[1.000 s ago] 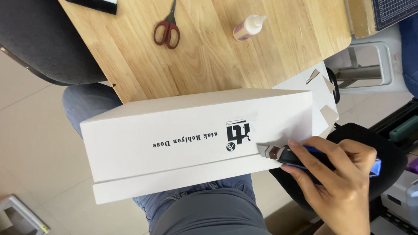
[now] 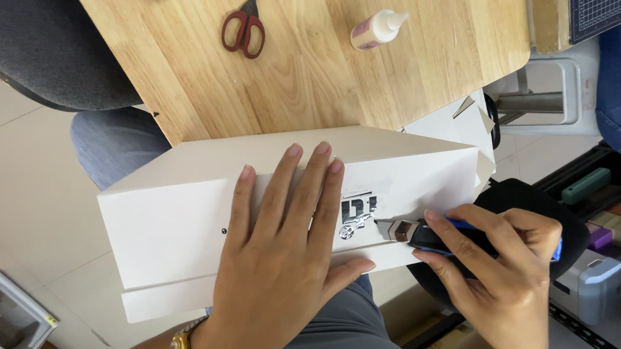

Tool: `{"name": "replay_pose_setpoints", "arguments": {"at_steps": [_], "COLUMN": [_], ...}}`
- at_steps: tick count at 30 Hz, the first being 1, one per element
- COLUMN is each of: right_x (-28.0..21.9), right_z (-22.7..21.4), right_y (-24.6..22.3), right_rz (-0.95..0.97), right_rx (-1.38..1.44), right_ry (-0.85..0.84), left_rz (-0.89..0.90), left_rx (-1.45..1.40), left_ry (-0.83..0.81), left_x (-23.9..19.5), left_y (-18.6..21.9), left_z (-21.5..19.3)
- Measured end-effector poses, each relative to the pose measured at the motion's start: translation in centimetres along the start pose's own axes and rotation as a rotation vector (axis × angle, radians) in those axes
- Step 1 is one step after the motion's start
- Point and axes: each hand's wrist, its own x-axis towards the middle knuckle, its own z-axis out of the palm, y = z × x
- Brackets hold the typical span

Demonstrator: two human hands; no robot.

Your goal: Trimming a logo or sticker on a white cardboard box using a utility knife

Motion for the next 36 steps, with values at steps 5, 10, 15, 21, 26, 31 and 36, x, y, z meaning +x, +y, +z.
{"name": "replay_pose_setpoints", "arguments": {"at_steps": [5,10,15,21,26,31,36], "right_x": [-0.02,0.17,0.46,0.50,0.56,0.62,0.73], "right_z": [0.00,-0.24,-0.42,-0.42,-0.23,-0.14,-0.08], "right_y": [-0.08,-0.04,0.07,0.29,0.39,0.47,0.46], "right_rz": [0.002,-0.015,-0.027,-0.032,-0.028,-0.030,-0.038], "right_rx": [-0.005,-0.018,-0.019,-0.001,0.008,0.015,0.023], "right_ry": [0.007,0.000,-0.019,-0.026,-0.020,-0.021,-0.014], "left_rz": [0.002,-0.001,0.000,0.001,0.004,0.002,0.002], "left_rx": [-0.007,-0.016,-0.026,-0.023,-0.033,-0.031,-0.018], "left_ry": [0.005,0.015,0.007,0.006,0.020,0.016,0.019], "left_x": [-0.04,-0.03,-0.02,0.05,0.00,-0.04,-0.01], "left_y": [-0.03,-0.11,-0.14,-0.19,-0.15,-0.09,-0.09], "left_z": [0.05,0.01,-0.04,-0.09,0.04,0.11,0.02]}}
